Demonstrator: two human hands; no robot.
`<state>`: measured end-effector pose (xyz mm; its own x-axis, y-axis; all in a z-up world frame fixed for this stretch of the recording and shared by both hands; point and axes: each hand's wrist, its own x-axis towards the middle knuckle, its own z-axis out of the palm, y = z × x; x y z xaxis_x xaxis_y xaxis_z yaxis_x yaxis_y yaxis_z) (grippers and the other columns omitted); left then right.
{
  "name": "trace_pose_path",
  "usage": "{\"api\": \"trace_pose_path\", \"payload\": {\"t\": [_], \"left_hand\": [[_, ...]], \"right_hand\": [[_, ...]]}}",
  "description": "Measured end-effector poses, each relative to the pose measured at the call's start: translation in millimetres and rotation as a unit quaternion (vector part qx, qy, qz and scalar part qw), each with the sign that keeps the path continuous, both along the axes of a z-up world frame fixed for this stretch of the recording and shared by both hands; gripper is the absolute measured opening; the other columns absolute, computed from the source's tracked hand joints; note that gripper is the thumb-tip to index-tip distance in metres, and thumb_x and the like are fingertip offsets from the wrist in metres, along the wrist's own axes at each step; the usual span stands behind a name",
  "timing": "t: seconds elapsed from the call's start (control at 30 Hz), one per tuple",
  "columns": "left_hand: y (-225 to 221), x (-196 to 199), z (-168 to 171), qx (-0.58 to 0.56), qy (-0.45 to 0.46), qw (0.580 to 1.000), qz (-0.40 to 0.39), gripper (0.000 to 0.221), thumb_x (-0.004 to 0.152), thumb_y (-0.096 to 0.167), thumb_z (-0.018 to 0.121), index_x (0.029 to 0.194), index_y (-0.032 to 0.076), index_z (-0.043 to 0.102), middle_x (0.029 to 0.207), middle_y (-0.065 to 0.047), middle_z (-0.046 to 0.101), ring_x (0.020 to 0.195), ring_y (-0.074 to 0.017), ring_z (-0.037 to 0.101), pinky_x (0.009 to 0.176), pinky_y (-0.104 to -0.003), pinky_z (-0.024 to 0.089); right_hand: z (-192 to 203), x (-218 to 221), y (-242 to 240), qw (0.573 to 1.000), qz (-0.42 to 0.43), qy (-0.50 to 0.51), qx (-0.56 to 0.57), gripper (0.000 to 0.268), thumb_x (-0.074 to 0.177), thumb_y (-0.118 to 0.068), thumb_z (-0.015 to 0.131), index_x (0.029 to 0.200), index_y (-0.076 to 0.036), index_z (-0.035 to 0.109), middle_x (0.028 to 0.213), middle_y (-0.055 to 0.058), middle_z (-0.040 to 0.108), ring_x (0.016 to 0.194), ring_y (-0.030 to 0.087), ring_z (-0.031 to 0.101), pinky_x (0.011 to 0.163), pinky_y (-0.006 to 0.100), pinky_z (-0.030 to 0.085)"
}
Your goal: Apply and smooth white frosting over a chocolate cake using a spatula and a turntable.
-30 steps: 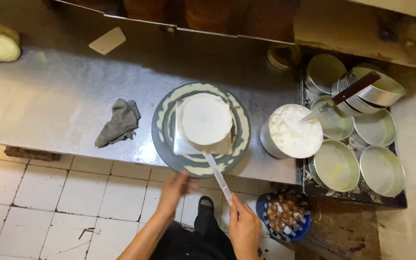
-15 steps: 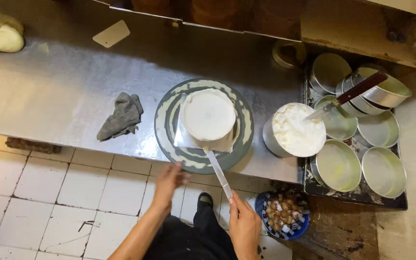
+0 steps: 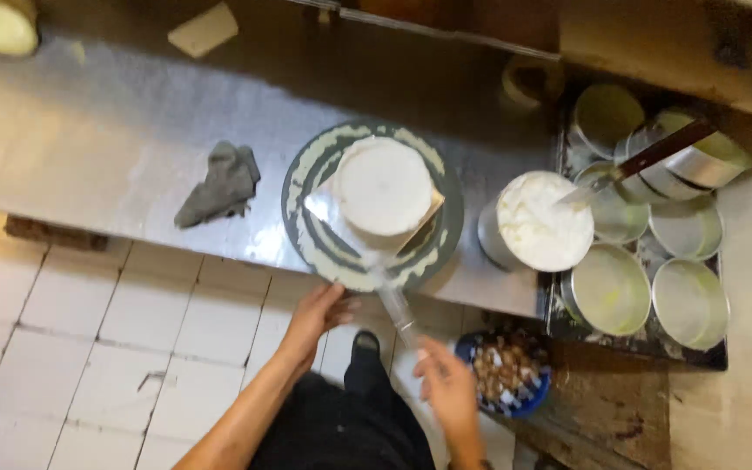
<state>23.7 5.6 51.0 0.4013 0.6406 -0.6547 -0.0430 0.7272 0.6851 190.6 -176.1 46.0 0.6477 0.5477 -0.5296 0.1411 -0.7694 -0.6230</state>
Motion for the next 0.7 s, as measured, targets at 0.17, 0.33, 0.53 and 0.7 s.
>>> {"api": "trace_pose_path", "payload": {"t": [0.17,0.33,0.53,0.7], "left_hand": [[0,-4,-12,0.04,0.017,0.995,-0.091,0.06,0.092,0.047,0.053,0.127,0.001,0.065,0.127,-0.017,0.075,0.114,-0.0274,0.072,0.1,-0.04,0.058],[-9,0,-13,0.023,-0.009,0.998,-0.06,0.054,0.095,0.039,0.055,0.134,0.002,0.059,0.124,-0.015,0.072,0.108,-0.0241,0.072,0.093,-0.036,0.059],[0,14,-59,-0.002,-0.056,0.998,0.041,0.064,0.096,0.035,0.068,0.14,-0.005,0.043,0.133,-0.025,0.059,0.109,-0.0323,0.073,0.089,-0.039,0.059],[-10,20,-42,-0.025,-0.105,0.993,0.049,0.045,0.1,0.026,0.059,0.136,0.001,0.053,0.122,-0.017,0.066,0.096,-0.025,0.072,0.076,-0.03,0.058]], "right_hand": [[1,64,-43,0.889,0.022,-0.408,0.208,0.059,0.083,0.006,0.065,0.143,0.002,0.064,0.087,0.013,0.067,0.075,0.027,0.056,0.071,0.038,0.047],[-41,102,-78,0.876,0.04,-0.478,0.048,0.084,0.081,0.011,0.065,0.16,-0.014,0.053,0.107,0.023,0.052,0.089,0.038,0.051,0.082,0.045,0.047],[-133,179,-122,0.969,-0.156,-0.093,0.17,0.055,0.096,-0.026,0.064,0.057,-0.005,0.032,0.048,0.012,0.025,0.035,0.027,0.032,0.041,0.044,0.036],[-116,163,-105,0.975,-0.081,0.034,0.202,0.036,0.093,-0.008,0.055,0.117,-0.004,0.029,0.088,0.024,0.045,0.059,0.04,0.052,0.05,0.051,0.048]]}}
